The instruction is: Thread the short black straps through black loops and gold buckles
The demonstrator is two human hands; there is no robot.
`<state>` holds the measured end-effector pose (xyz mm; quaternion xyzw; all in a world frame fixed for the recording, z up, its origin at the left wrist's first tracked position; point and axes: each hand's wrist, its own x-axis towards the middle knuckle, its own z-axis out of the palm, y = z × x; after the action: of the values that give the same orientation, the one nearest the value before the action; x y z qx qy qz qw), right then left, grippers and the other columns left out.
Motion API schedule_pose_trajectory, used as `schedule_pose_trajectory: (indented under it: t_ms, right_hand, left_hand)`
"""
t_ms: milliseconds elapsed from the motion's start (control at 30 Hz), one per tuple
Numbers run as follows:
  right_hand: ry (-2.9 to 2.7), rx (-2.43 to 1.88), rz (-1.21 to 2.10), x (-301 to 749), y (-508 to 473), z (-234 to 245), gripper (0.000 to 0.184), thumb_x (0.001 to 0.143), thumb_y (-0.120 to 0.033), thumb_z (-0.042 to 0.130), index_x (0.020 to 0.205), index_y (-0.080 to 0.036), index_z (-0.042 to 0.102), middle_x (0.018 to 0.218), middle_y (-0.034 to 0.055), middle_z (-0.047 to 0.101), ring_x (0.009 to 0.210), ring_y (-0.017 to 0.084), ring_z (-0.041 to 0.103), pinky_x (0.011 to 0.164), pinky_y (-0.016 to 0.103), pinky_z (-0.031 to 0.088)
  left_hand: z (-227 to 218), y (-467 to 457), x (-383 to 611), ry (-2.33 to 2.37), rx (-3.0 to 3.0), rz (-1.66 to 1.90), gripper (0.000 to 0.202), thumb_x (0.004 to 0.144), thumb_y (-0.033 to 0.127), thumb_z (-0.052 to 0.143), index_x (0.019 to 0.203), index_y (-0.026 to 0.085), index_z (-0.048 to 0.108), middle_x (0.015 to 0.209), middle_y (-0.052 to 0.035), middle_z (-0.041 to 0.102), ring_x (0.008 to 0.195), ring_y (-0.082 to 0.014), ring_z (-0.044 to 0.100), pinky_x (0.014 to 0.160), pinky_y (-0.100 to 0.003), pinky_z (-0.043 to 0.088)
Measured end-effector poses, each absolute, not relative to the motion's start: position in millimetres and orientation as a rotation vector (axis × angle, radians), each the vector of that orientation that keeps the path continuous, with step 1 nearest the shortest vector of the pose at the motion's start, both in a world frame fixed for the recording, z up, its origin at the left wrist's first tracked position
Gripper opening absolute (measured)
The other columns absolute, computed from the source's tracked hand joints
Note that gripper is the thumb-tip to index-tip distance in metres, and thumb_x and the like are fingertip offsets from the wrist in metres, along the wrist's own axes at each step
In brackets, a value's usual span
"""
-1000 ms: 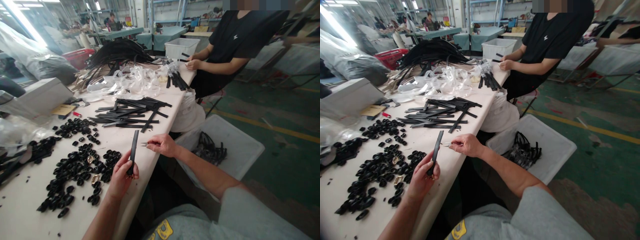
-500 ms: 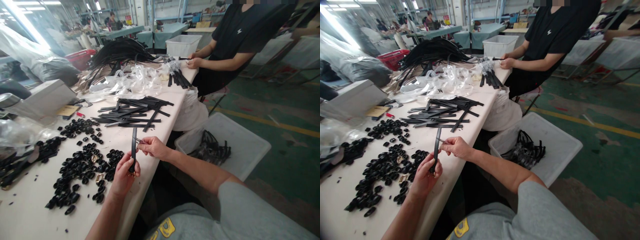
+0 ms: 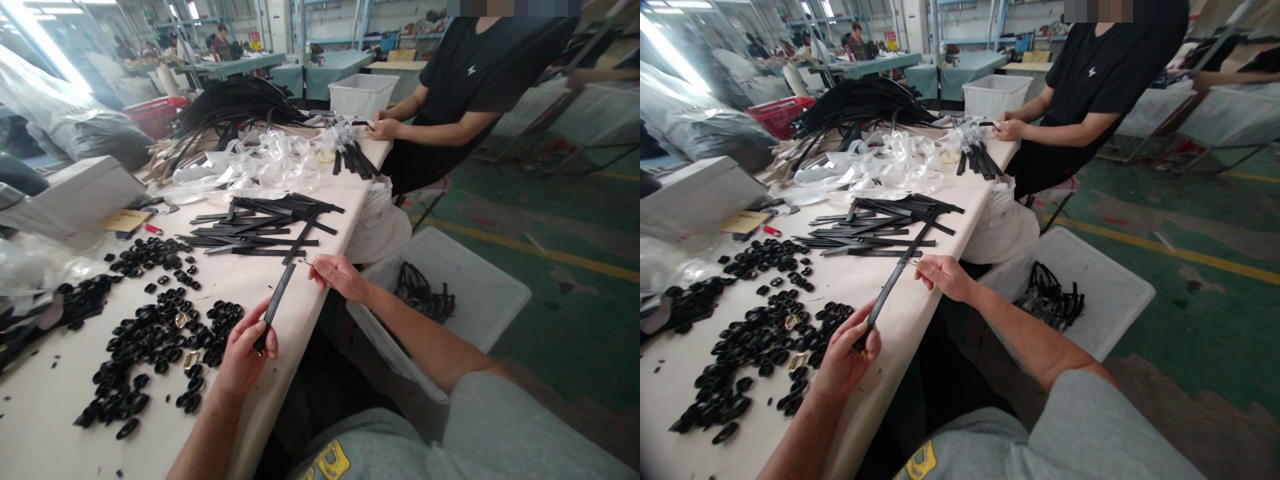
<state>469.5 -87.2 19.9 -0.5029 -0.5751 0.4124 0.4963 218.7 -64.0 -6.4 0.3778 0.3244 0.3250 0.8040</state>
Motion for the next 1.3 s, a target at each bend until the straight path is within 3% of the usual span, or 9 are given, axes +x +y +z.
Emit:
schedule_pose_trajectory:
  t_ms: [200,400,633,1300]
  right_hand:
    - [-1.94,-1.296,0.589,480.1,-76.7,34.1,0.036,0.092,-0.044,0.047,0.077,-0.014,0.062,0.064,-0.0003,0.054,0.06,0.009,0.047,0.059,0.022,0.034]
    - [-2.227,-1.269,0.358,483.8,-62.4,39.9,0.035,0.091,-0.043,0.048,0.074,-0.015,0.062,0.065,0.0007,0.056,0.061,0.01,0.046,0.06,0.023,0.029]
    - [-2.341,-1.208,0.31,484.9,-55.0,36.9,0.037,0.092,-0.044,0.048,0.071,-0.017,0.06,0.064,0.0004,0.057,0.062,0.01,0.047,0.06,0.023,0.028]
    - [-2.296,-1.145,0.351,484.1,-58.4,36.4,0.035,0.091,-0.044,0.051,0.074,-0.016,0.065,0.062,0.001,0.058,0.06,0.01,0.048,0.059,0.022,0.03]
  left_hand:
    - [-4.4,-63.4,221.6,0.729,0.785,0.718,0.048,0.079,0.027,0.066,0.124,0.013,0.06,0.05,0.0019,0.053,0.046,-0.0094,0.049,0.048,-0.02,0.036]
    - [-2.7,-63.8,221.5,0.73,0.81,0.708,0.049,0.077,0.028,0.066,0.123,0.012,0.061,0.048,0.0028,0.052,0.044,-0.0093,0.048,0.047,-0.021,0.036]
    - [-2.4,-63.7,221.2,0.755,0.836,0.701,0.05,0.077,0.029,0.064,0.124,0.011,0.06,0.047,0.0037,0.051,0.044,-0.0094,0.046,0.047,-0.021,0.036]
    - [-5.8,-62.5,215.6,0.478,0.664,0.654,0.032,0.085,0.022,0.055,0.114,0.014,0.065,0.047,0.0036,0.045,0.039,-0.0058,0.038,0.041,-0.016,0.029]
